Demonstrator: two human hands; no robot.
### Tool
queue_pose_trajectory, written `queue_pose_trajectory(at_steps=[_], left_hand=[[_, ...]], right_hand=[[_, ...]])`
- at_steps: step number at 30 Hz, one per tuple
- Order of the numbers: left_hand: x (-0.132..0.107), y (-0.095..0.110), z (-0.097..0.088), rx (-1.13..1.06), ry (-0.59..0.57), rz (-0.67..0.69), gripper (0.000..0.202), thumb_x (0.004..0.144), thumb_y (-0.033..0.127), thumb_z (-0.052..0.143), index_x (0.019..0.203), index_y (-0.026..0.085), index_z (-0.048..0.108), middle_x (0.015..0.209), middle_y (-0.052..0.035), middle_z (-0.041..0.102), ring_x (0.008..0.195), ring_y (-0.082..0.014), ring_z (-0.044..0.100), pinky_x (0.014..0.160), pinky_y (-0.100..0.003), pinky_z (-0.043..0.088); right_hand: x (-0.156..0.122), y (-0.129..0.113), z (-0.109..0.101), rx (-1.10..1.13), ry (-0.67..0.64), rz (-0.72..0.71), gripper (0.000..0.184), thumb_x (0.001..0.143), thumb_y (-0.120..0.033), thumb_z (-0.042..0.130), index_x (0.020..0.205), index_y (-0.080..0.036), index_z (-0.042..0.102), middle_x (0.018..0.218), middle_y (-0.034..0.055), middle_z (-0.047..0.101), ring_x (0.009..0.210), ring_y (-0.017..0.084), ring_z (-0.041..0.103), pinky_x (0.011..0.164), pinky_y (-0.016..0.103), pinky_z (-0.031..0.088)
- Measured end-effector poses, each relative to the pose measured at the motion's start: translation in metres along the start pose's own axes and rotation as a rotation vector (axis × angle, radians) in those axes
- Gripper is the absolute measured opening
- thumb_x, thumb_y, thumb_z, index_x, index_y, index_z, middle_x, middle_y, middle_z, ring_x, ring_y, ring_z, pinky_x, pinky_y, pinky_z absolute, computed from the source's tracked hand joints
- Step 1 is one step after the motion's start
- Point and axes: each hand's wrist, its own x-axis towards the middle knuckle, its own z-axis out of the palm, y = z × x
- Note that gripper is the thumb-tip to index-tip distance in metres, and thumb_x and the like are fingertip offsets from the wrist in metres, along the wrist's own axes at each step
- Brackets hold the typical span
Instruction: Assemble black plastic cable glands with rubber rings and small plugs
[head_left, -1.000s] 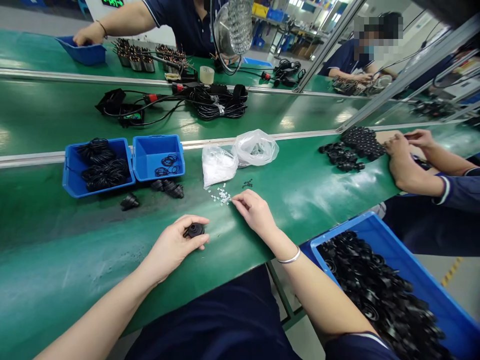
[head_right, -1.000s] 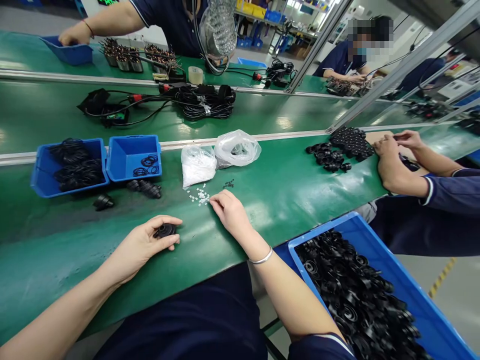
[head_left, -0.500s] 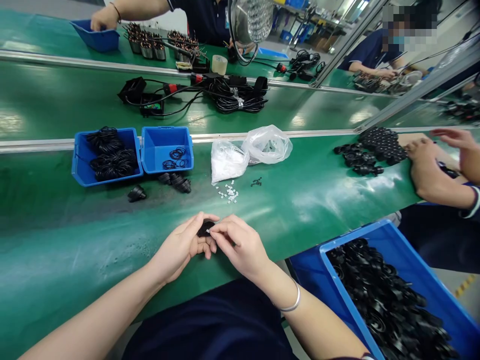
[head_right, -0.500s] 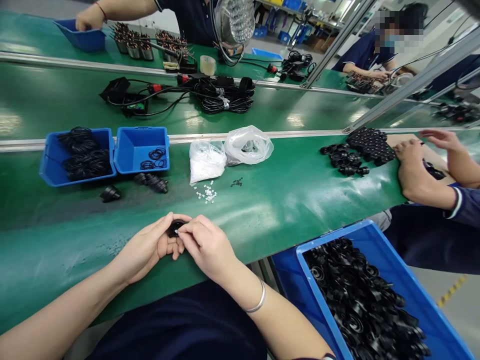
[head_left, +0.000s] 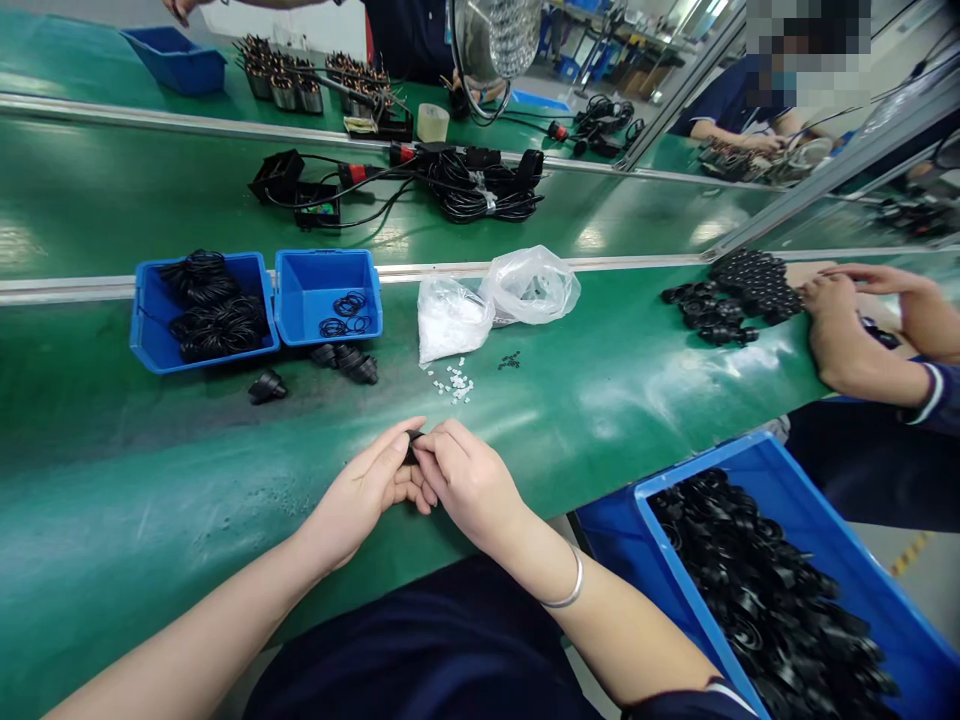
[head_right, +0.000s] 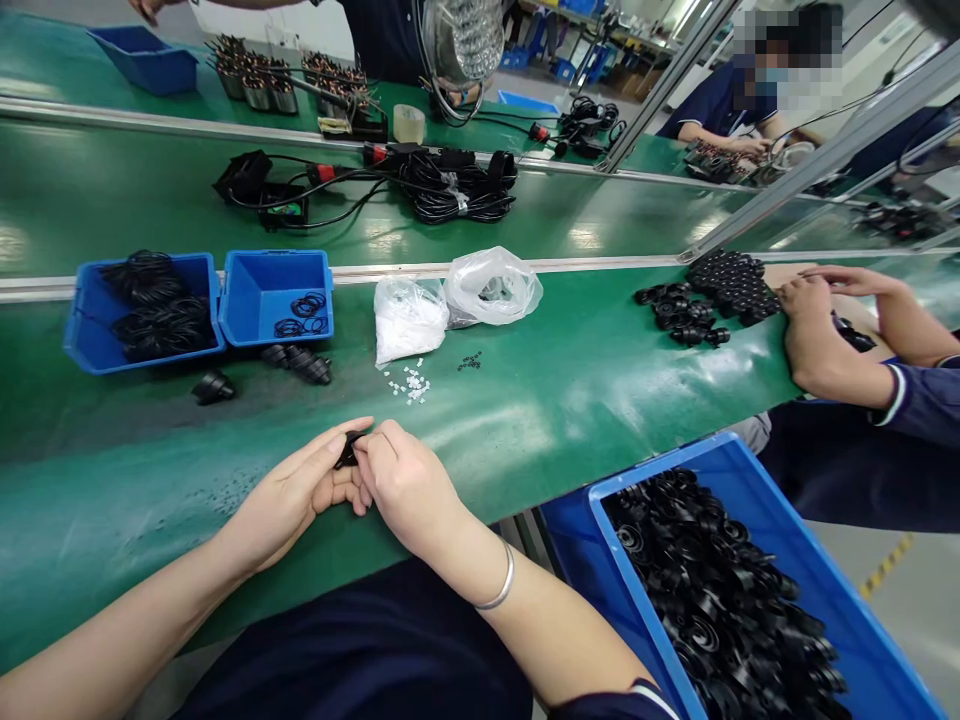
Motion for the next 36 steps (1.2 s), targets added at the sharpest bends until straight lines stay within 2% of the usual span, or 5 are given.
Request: queue_pose_trajectory(at_steps=[6,11,17,21,36], left_hand=[[0.001,0.001,0.000,0.123,-0.024,-0.005,0.057,0.093,0.040,0.047,0.141,0.016,0.030,0.082,-0.0041,0.066,0.073,-0.0182,0.064,0.076,-0.038,0.050],[0.001,0.002,0.004,0.163,-0.036,-0.007,0.048,0.092,0.038,0.050,0.134,0.017,0.037,0.086,-0.0040,0.064,0.078,-0.0185,0.064,0.078,-0.037,0.052],[-0.001,0.007,0.009,0.141,-0.025,-0.058,0.033,0.094,0.040,0.047,0.121,0.022,0.047,0.119,-0.0093,0.060,0.095,-0.0209,0.064,0.087,-0.039,0.050],[0.001,0.007,0.009,0.166,-0.019,-0.082,0.034,0.093,0.042,0.047,0.119,0.021,0.052,0.111,-0.0082,0.063,0.108,-0.0240,0.060,0.098,-0.041,0.046],[0.005,0.002,0.002,0.199,-0.052,-0.034,0.030,0.095,0.036,0.045,0.122,0.023,0.046,0.129,-0.0087,0.050,0.113,-0.0272,0.060,0.098,-0.043,0.048]], right_hand=[[0.002,0.003,0.008,-0.097,-0.008,-0.019,0.025,0.094,-0.014,0.038,0.074,-0.018,0.052,0.072,0.0029,0.047,0.062,0.014,0.046,0.057,0.026,0.045],[0.005,0.013,-0.007,0.164,-0.037,-0.017,0.017,0.095,-0.020,0.044,0.084,-0.018,0.057,0.081,0.0035,0.057,0.072,0.013,0.055,0.065,0.025,0.049],[0.001,0.090,-0.048,0.088,0.214,0.396,0.014,0.091,-0.025,0.052,0.084,-0.020,0.062,0.076,0.0018,0.060,0.067,0.014,0.059,0.069,0.029,0.050],[0.007,0.130,-0.054,-0.066,0.151,0.437,0.009,0.086,-0.021,0.058,0.081,-0.018,0.065,0.073,0.0016,0.061,0.066,0.015,0.059,0.070,0.029,0.048],[0.020,0.125,-0.043,-0.228,0.126,0.315,0.013,0.090,-0.018,0.049,0.083,-0.018,0.060,0.081,0.0058,0.059,0.076,0.018,0.057,0.072,0.029,0.047]])
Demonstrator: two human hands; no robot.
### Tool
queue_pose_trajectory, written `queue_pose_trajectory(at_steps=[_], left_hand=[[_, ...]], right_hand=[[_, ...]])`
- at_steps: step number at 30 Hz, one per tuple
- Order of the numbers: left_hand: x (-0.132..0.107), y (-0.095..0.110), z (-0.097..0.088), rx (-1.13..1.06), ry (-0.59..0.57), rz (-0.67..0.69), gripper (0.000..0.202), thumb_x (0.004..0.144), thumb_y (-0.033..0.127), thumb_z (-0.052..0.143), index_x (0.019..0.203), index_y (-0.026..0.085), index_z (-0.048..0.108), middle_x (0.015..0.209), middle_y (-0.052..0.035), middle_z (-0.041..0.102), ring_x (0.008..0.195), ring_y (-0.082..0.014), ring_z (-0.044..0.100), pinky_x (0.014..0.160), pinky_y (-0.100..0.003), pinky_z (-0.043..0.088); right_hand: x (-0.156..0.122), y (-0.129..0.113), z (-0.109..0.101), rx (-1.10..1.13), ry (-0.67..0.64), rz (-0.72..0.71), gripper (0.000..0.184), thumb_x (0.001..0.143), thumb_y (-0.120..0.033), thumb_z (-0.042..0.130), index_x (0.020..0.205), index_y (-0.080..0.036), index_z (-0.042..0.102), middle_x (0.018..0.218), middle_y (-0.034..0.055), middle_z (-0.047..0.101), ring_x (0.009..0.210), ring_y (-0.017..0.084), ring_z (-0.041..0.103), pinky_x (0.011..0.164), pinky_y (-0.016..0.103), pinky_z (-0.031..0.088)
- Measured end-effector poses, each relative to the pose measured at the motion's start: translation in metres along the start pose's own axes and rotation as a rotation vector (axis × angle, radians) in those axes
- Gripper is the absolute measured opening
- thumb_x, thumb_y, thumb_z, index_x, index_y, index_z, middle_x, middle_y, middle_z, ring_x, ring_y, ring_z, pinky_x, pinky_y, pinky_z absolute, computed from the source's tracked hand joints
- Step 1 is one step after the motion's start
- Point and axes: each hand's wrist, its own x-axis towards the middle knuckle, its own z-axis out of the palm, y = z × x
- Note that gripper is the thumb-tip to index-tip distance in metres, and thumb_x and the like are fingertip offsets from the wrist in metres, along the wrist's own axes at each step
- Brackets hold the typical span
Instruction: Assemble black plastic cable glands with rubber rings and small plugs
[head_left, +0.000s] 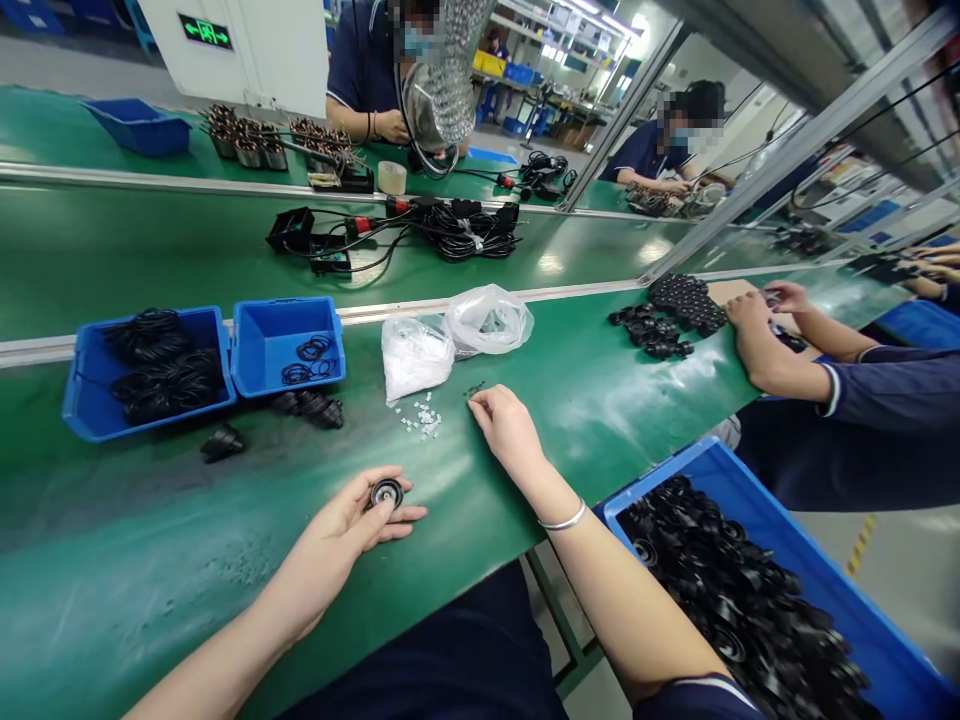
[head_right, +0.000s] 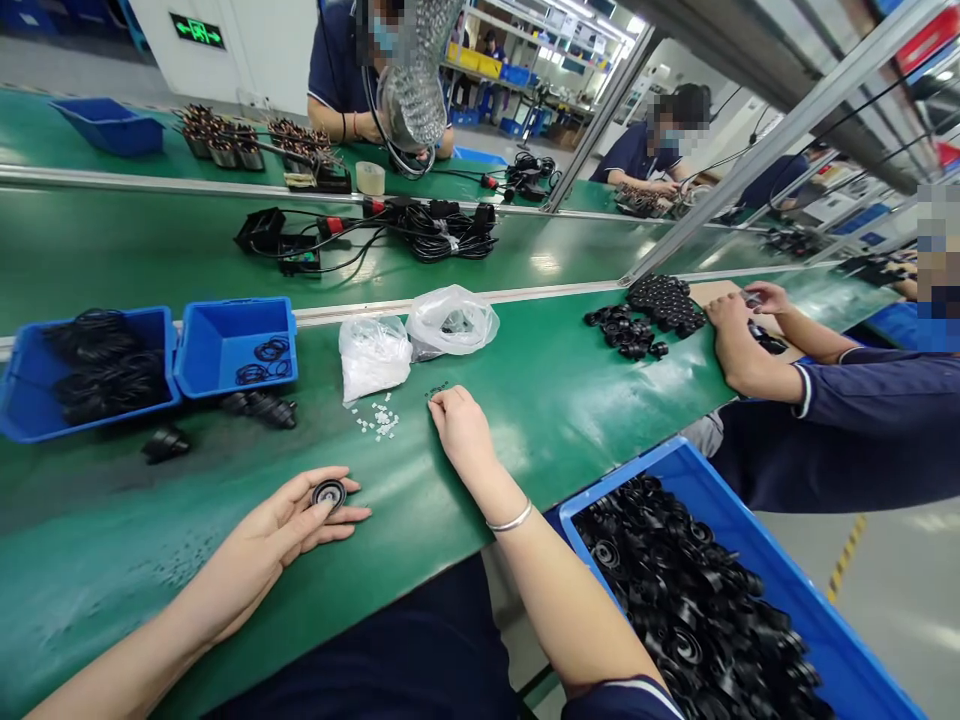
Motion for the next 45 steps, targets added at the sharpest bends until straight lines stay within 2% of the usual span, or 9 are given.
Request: queue_pose_trajectory(at_steps=[6,10,13,17,20,27,34,38,45], left_hand=[[0.002,-0.005,-0.004,0.040,-0.021,0.037,0.028,0.091,0.030,0.055,0.116,0.023,0.046,0.127,-0.0085,0.050,0.115,-0.0270,0.060,0.095,-0.040,0.049],[0.004,-0.010,-0.006,0.044,-0.018,0.053,0.031,0.088,0.030,0.058,0.116,0.022,0.045,0.125,-0.0082,0.053,0.114,-0.0270,0.060,0.094,-0.041,0.049],[0.005,-0.014,-0.006,0.042,-0.024,0.064,0.032,0.087,0.028,0.059,0.116,0.022,0.045,0.125,-0.0079,0.054,0.111,-0.0260,0.062,0.092,-0.041,0.050],[0.007,-0.016,-0.006,0.061,-0.027,0.079,0.034,0.084,0.024,0.061,0.115,0.021,0.047,0.117,-0.0055,0.058,0.110,-0.0223,0.060,0.094,-0.039,0.049],[0.007,-0.016,-0.007,0.160,-0.018,0.126,0.032,0.084,0.023,0.059,0.115,0.021,0.050,0.107,-0.0035,0.061,0.106,-0.0204,0.059,0.093,-0.037,0.050],[0.006,-0.018,-0.009,0.359,0.011,0.189,0.031,0.087,0.023,0.053,0.117,0.025,0.050,0.109,-0.0021,0.061,0.100,-0.0190,0.060,0.086,-0.033,0.051],[0.006,-0.018,-0.011,0.443,0.041,0.176,0.034,0.084,0.021,0.054,0.118,0.025,0.051,0.106,-0.0021,0.063,0.095,-0.0202,0.062,0.082,-0.034,0.050],[0.007,-0.022,-0.012,0.375,0.035,0.177,0.034,0.084,0.021,0.055,0.118,0.025,0.052,0.113,-0.0042,0.063,0.102,-0.0218,0.061,0.088,-0.036,0.050],[0.010,-0.026,-0.013,0.368,0.054,0.186,0.033,0.083,0.020,0.055,0.116,0.025,0.053,0.108,-0.0045,0.064,0.100,-0.0223,0.062,0.087,-0.036,0.051]], right_hand=[[-0.008,0.006,-0.001,0.002,0.004,0.011,0.014,0.090,-0.020,0.048,0.085,-0.017,0.060,0.085,0.0076,0.060,0.081,0.019,0.058,0.076,0.031,0.047],[-0.012,0.002,-0.007,0.034,0.000,0.033,0.016,0.090,-0.025,0.051,0.080,-0.017,0.061,0.079,0.0058,0.059,0.075,0.018,0.056,0.071,0.030,0.046],[-0.025,-0.027,-0.012,0.205,-0.037,-0.020,0.015,0.090,-0.027,0.054,0.079,-0.019,0.062,0.076,0.0030,0.060,0.070,0.015,0.055,0.066,0.028,0.046],[-0.052,-0.078,-0.008,0.489,-0.205,-0.157,0.009,0.091,-0.025,0.055,0.087,-0.020,0.063,0.081,0.0022,0.062,0.076,0.014,0.058,0.069,0.026,0.048],[-0.062,-0.096,0.002,0.555,-0.232,-0.172,0.008,0.091,-0.022,0.055,0.091,-0.020,0.063,0.083,0.0023,0.061,0.079,0.013,0.057,0.070,0.025,0.048],[-0.058,-0.094,0.008,0.527,-0.269,-0.149,0.008,0.089,-0.021,0.057,0.090,-0.020,0.065,0.083,0.0017,0.057,0.075,0.012,0.056,0.068,0.023,0.047],[-0.060,-0.095,0.003,0.483,-0.272,-0.244,0.011,0.091,-0.020,0.054,0.095,-0.019,0.064,0.086,0.0031,0.058,0.080,0.012,0.059,0.073,0.023,0.051],[-0.067,-0.091,-0.001,0.363,-0.267,-0.345,0.022,0.093,-0.016,0.049,0.112,-0.020,0.060,0.096,0.0066,0.059,0.087,0.014,0.060,0.078,0.026,0.054],[-0.080,-0.091,-0.005,0.109,-0.311,-0.513,0.048,0.090,-0.012,0.044,0.138,-0.017,0.041,0.108,0.0133,0.059,0.103,0.024,0.058,0.086,0.038,0.054]])
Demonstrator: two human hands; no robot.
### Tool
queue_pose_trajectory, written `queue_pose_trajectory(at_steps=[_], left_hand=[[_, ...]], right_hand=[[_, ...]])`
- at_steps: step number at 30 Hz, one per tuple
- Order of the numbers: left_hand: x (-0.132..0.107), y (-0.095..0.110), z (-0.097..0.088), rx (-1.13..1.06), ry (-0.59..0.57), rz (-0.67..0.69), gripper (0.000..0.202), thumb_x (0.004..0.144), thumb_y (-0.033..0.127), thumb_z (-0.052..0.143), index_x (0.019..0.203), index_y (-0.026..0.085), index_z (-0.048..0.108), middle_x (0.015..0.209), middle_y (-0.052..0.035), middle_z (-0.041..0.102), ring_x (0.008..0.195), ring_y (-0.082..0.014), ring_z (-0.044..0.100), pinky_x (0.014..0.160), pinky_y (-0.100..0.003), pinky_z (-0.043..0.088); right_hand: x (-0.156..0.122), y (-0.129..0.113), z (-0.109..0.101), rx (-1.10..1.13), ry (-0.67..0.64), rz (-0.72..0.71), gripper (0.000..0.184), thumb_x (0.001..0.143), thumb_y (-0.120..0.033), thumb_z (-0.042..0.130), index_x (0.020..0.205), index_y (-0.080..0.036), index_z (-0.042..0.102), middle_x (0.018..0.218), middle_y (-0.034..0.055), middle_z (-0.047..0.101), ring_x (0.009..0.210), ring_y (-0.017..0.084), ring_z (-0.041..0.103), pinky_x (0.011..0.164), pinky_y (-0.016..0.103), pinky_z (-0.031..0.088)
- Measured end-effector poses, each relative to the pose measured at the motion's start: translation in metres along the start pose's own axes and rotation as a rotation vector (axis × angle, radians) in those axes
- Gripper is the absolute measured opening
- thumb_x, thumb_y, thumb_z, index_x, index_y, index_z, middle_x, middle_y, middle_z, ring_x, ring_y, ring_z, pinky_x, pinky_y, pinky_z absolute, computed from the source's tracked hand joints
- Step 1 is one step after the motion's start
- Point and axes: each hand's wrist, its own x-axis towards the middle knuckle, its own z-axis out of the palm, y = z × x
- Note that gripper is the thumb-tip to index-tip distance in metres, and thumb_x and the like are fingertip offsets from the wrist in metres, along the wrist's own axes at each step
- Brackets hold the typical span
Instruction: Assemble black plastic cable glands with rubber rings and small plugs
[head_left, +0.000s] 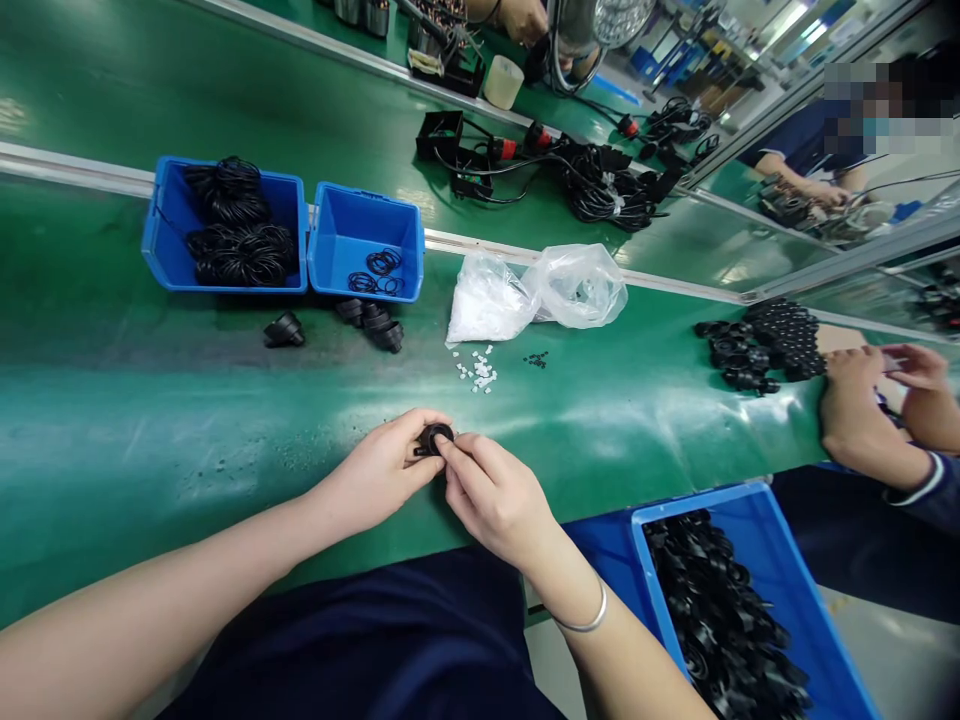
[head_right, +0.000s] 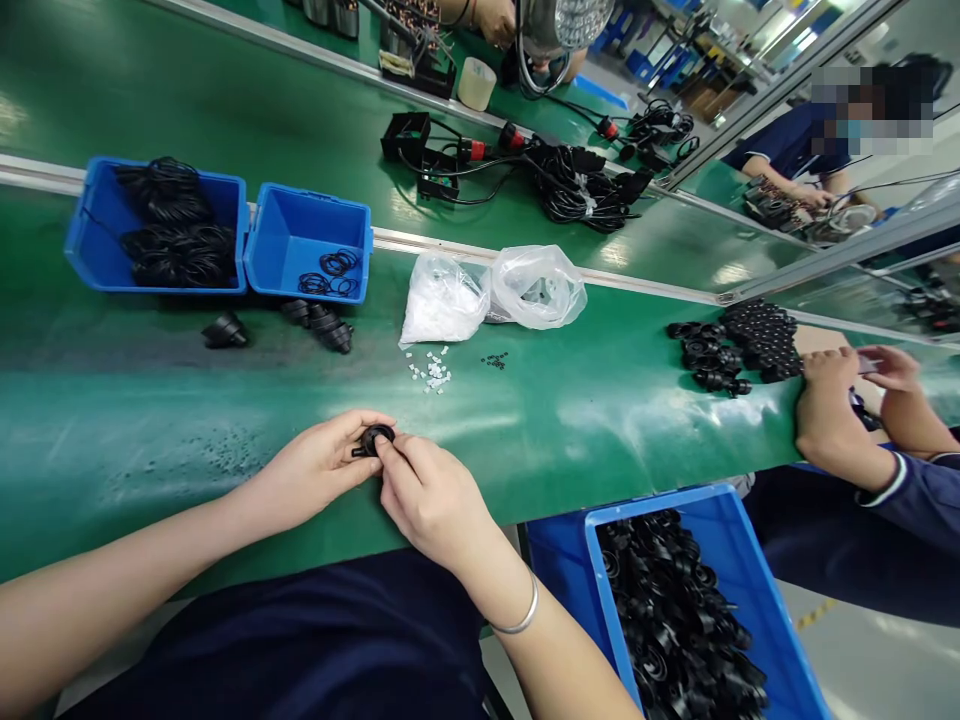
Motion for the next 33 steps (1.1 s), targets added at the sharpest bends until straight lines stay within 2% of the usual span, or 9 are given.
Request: queue_pose_trajectory(at_steps=[6,10,13,19,23,26,29,33], left_hand=[[-0.001,0.004,-0.001,0.054,-0.001,0.000,0.034,0.083,0.020,0.054,0.117,0.025,0.053,0.107,-0.0043,0.064,0.097,-0.0219,0.063,0.085,-0.036,0.051],[-0.002,0.005,-0.001,0.068,0.004,0.008,0.034,0.084,0.020,0.054,0.118,0.025,0.054,0.106,-0.0041,0.064,0.095,-0.0216,0.063,0.084,-0.035,0.051],[-0.003,0.006,-0.001,0.086,0.014,0.013,0.035,0.083,0.020,0.054,0.118,0.025,0.054,0.105,-0.0039,0.064,0.094,-0.0219,0.063,0.082,-0.035,0.051],[-0.003,0.010,-0.001,0.078,0.025,0.026,0.031,0.083,0.018,0.053,0.114,0.024,0.056,0.105,-0.0039,0.065,0.094,-0.0218,0.063,0.081,-0.034,0.051],[-0.002,0.007,0.000,-0.026,0.017,0.029,0.029,0.083,0.020,0.056,0.111,0.024,0.056,0.103,-0.0036,0.064,0.095,-0.0215,0.063,0.083,-0.036,0.052],[-0.002,0.007,0.001,-0.202,-0.031,0.017,0.029,0.082,0.021,0.060,0.110,0.022,0.055,0.107,-0.0045,0.063,0.101,-0.0221,0.062,0.090,-0.038,0.051],[-0.001,0.008,0.000,-0.349,-0.064,-0.020,0.022,0.087,0.025,0.055,0.109,0.021,0.056,0.112,-0.0059,0.061,0.101,-0.0222,0.064,0.089,-0.040,0.053],[0.000,0.011,0.000,-0.368,-0.062,-0.023,0.019,0.090,0.025,0.050,0.107,0.019,0.058,0.109,-0.0057,0.061,0.096,-0.0207,0.065,0.083,-0.038,0.056]], right_hand=[[-0.002,0.001,0.005,0.000,0.027,-0.009,0.053,0.088,-0.010,0.046,0.141,-0.016,0.038,0.107,0.0132,0.059,0.105,0.024,0.057,0.086,0.037,0.055],[-0.009,0.002,0.013,-0.013,0.102,-0.012,0.059,0.087,-0.009,0.047,0.144,-0.018,0.032,0.105,0.0129,0.060,0.098,0.023,0.059,0.081,0.036,0.056],[-0.012,0.003,0.017,-0.008,0.107,-0.005,0.062,0.087,-0.010,0.047,0.146,-0.020,0.030,0.104,0.0125,0.060,0.093,0.022,0.060,0.077,0.036,0.056],[-0.006,0.003,0.015,-0.005,0.053,0.006,0.055,0.088,-0.010,0.048,0.141,-0.019,0.038,0.106,0.0128,0.061,0.097,0.024,0.060,0.080,0.037,0.056],[-0.002,0.002,0.005,0.173,0.040,0.098,0.045,0.089,-0.012,0.046,0.133,-0.023,0.048,0.107,0.0106,0.060,0.097,0.020,0.061,0.082,0.034,0.056],[-0.002,0.002,-0.001,0.271,0.180,0.202,0.044,0.088,-0.010,0.048,0.130,-0.024,0.049,0.104,0.0088,0.059,0.087,0.016,0.061,0.074,0.030,0.056],[-0.003,0.002,-0.002,0.275,0.284,0.252,0.043,0.087,-0.009,0.050,0.127,-0.024,0.051,0.097,0.0076,0.059,0.082,0.016,0.059,0.069,0.029,0.056],[-0.003,0.002,-0.002,0.303,0.231,0.221,0.046,0.087,-0.011,0.049,0.131,-0.025,0.047,0.102,0.0086,0.057,0.077,0.015,0.059,0.065,0.029,0.056]])
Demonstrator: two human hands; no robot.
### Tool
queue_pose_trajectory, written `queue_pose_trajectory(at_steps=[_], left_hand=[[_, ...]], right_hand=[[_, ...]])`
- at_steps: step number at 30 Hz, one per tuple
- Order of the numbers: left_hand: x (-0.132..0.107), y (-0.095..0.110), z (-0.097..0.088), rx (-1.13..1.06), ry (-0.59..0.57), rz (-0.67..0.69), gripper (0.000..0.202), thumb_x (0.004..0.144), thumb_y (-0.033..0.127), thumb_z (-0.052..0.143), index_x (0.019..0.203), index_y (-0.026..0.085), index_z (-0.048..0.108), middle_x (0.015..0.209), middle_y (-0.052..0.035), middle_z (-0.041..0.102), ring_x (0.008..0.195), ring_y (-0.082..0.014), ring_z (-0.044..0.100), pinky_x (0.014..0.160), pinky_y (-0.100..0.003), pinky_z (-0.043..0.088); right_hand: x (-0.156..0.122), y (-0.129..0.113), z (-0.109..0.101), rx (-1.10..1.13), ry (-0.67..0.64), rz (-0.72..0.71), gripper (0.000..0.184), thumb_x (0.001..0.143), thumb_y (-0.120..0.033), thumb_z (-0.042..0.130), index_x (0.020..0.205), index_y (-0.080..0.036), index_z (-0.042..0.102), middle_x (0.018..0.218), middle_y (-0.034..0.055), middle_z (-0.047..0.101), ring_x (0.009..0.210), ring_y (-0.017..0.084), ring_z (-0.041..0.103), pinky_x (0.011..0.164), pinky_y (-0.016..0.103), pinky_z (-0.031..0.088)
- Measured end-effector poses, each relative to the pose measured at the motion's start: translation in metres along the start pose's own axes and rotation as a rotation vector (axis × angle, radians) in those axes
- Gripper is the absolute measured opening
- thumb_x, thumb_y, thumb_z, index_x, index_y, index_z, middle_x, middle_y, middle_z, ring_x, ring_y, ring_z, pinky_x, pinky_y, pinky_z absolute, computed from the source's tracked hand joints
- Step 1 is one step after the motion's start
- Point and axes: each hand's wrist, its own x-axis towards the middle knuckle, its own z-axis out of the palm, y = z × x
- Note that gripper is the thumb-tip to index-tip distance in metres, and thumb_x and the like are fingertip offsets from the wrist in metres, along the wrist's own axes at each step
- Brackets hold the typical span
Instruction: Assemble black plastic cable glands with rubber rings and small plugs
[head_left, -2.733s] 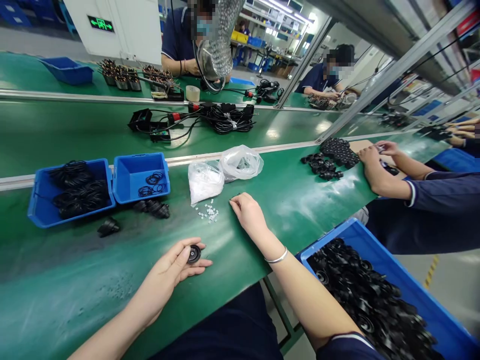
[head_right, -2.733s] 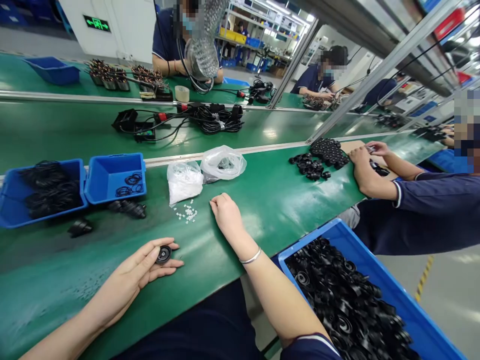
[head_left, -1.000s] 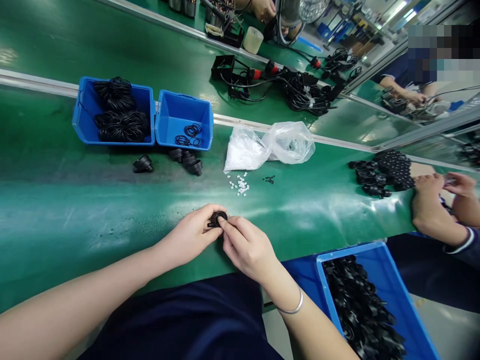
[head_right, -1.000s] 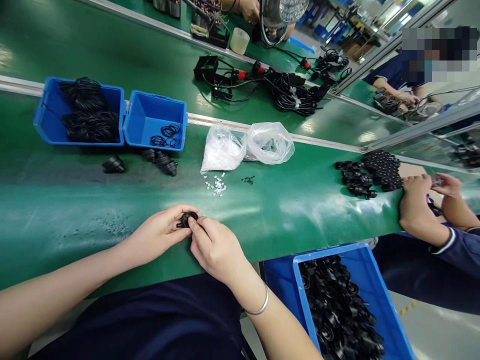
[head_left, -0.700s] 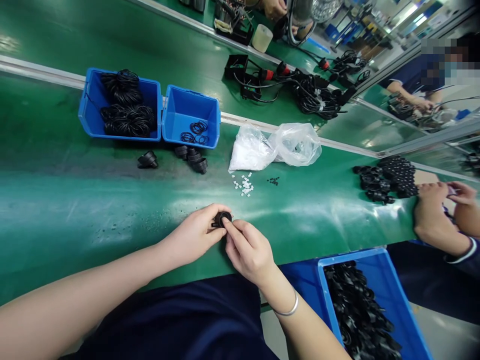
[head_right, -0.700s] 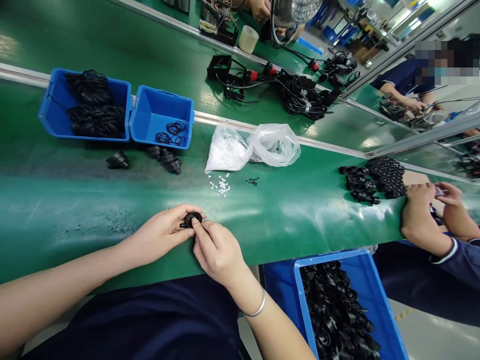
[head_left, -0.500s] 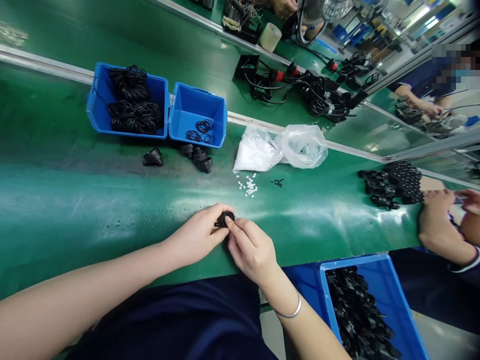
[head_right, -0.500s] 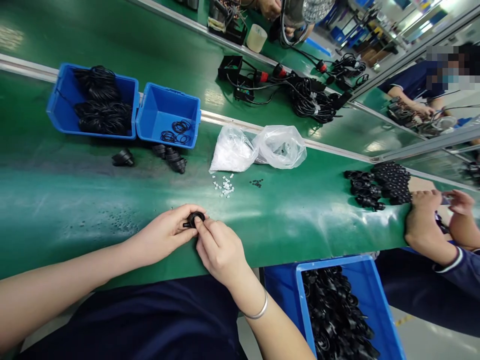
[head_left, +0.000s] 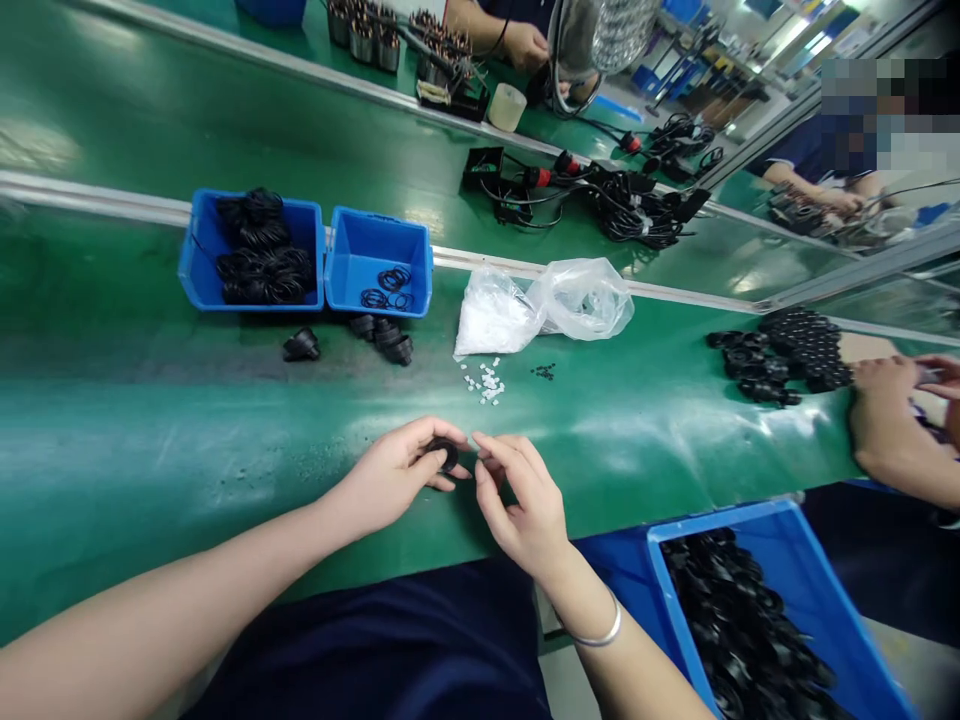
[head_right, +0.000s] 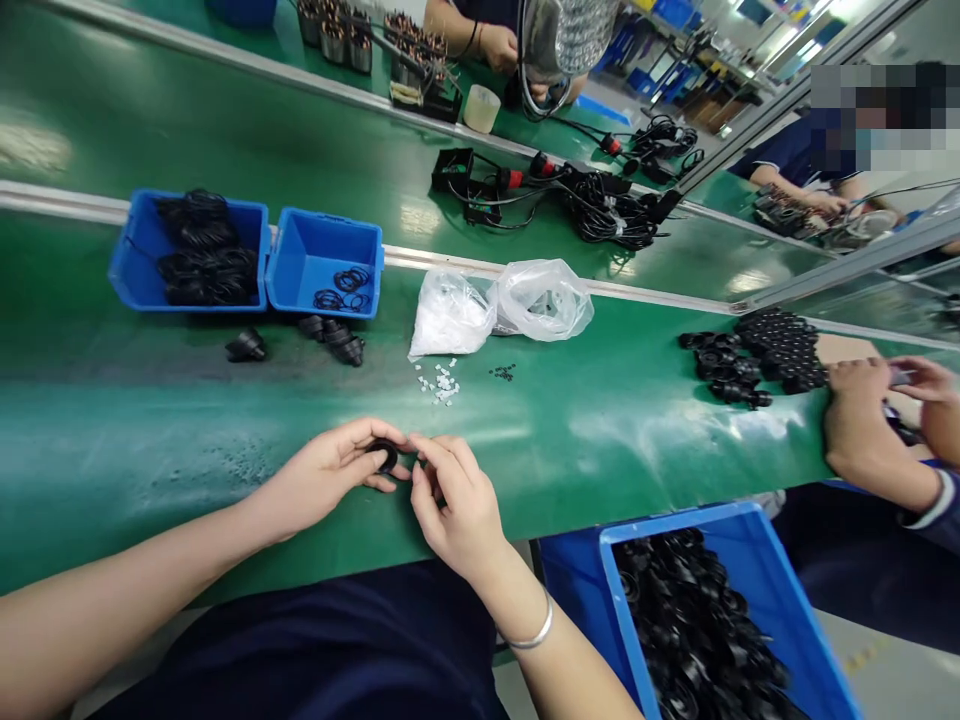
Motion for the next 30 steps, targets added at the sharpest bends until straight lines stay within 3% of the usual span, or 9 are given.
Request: queue_pose_trajectory(at_steps=[6,9,13,16,19,21,23,26,30], left_hand=[[-0.004,0.006,0.000,0.347,0.040,0.124,0.022,0.090,0.019,0.045,0.107,0.023,0.058,0.100,-0.0031,0.064,0.092,-0.0187,0.062,0.082,-0.032,0.053],[-0.008,0.007,0.001,0.541,0.087,0.138,0.031,0.088,0.015,0.044,0.116,0.024,0.053,0.106,-0.0033,0.064,0.095,-0.0194,0.062,0.085,-0.032,0.050],[-0.011,0.013,0.003,0.702,-0.003,0.153,0.039,0.090,0.016,0.038,0.128,0.026,0.045,0.116,-0.0049,0.063,0.103,-0.0211,0.061,0.090,-0.034,0.047],[-0.011,0.028,-0.004,0.933,0.044,0.272,0.049,0.089,0.028,0.049,0.137,0.027,0.038,0.131,-0.0086,0.054,0.113,-0.0259,0.056,0.099,-0.039,0.042],[-0.012,0.048,-0.021,1.264,0.386,0.436,0.052,0.085,0.034,0.057,0.134,0.026,0.042,0.133,-0.0122,0.049,0.127,-0.0345,0.041,0.108,-0.048,0.029],[-0.013,0.059,-0.036,1.423,0.652,0.391,0.049,0.087,0.039,0.052,0.131,0.020,0.045,0.130,-0.0175,0.047,0.125,-0.0413,0.040,0.106,-0.055,0.029],[-0.014,0.065,-0.051,1.531,0.775,0.257,0.051,0.088,0.043,0.046,0.132,0.017,0.043,0.129,-0.0214,0.045,0.121,-0.0490,0.040,0.098,-0.061,0.033],[-0.015,0.063,-0.067,1.636,0.755,0.121,0.053,0.090,0.043,0.039,0.136,0.016,0.037,0.129,-0.0227,0.045,0.111,-0.0521,0.048,0.083,-0.061,0.042],[-0.008,0.052,-0.073,1.792,0.683,0.071,0.046,0.093,0.033,0.026,0.129,0.013,0.046,0.115,-0.0221,0.055,0.099,-0.0427,0.058,0.078,-0.052,0.047]], right_hand=[[0.009,-0.004,0.001,-0.224,-0.198,-0.192,0.058,0.088,-0.020,0.051,0.142,-0.020,0.032,0.103,0.0116,0.057,0.086,0.021,0.060,0.071,0.035,0.057],[0.012,-0.004,0.007,-0.362,-0.178,-0.322,0.052,0.090,-0.020,0.051,0.139,-0.016,0.035,0.096,0.0116,0.062,0.080,0.022,0.062,0.068,0.035,0.055],[0.010,-0.003,0.010,-0.393,-0.115,-0.425,0.043,0.090,-0.021,0.051,0.131,-0.013,0.042,0.095,0.0112,0.066,0.078,0.021,0.064,0.066,0.033,0.054],[0.010,0.013,-0.007,-0.350,-0.063,-0.232,0.037,0.090,-0.029,0.054,0.124,-0.016,0.048,0.093,0.0090,0.068,0.077,0.019,0.066,0.065,0.029,0.053],[0.010,0.050,-0.045,-0.433,0.041,0.202,0.035,0.088,-0.041,0.055,0.114,-0.018,0.055,0.077,0.0039,0.067,0.062,0.018,0.064,0.055,0.028,0.049],[0.008,0.081,-0.075,-0.508,0.136,0.439,0.036,0.088,-0.043,0.054,0.112,-0.017,0.057,0.069,0.0023,0.065,0.060,0.019,0.063,0.055,0.030,0.047],[0.002,0.106,-0.100,-0.584,0.288,0.566,0.046,0.088,-0.040,0.053,0.124,-0.012,0.050,0.076,0.0059,0.066,0.066,0.022,0.064,0.059,0.032,0.048],[-0.003,0.118,-0.106,-0.588,0.448,0.535,0.050,0.088,-0.034,0.053,0.131,-0.008,0.043,0.089,0.0105,0.066,0.073,0.023,0.063,0.069,0.035,0.049],[0.009,0.091,-0.065,-0.287,0.260,0.281,0.017,0.090,-0.028,0.052,0.100,-0.018,0.061,0.089,0.0065,0.063,0.075,0.017,0.060,0.075,0.030,0.049]])
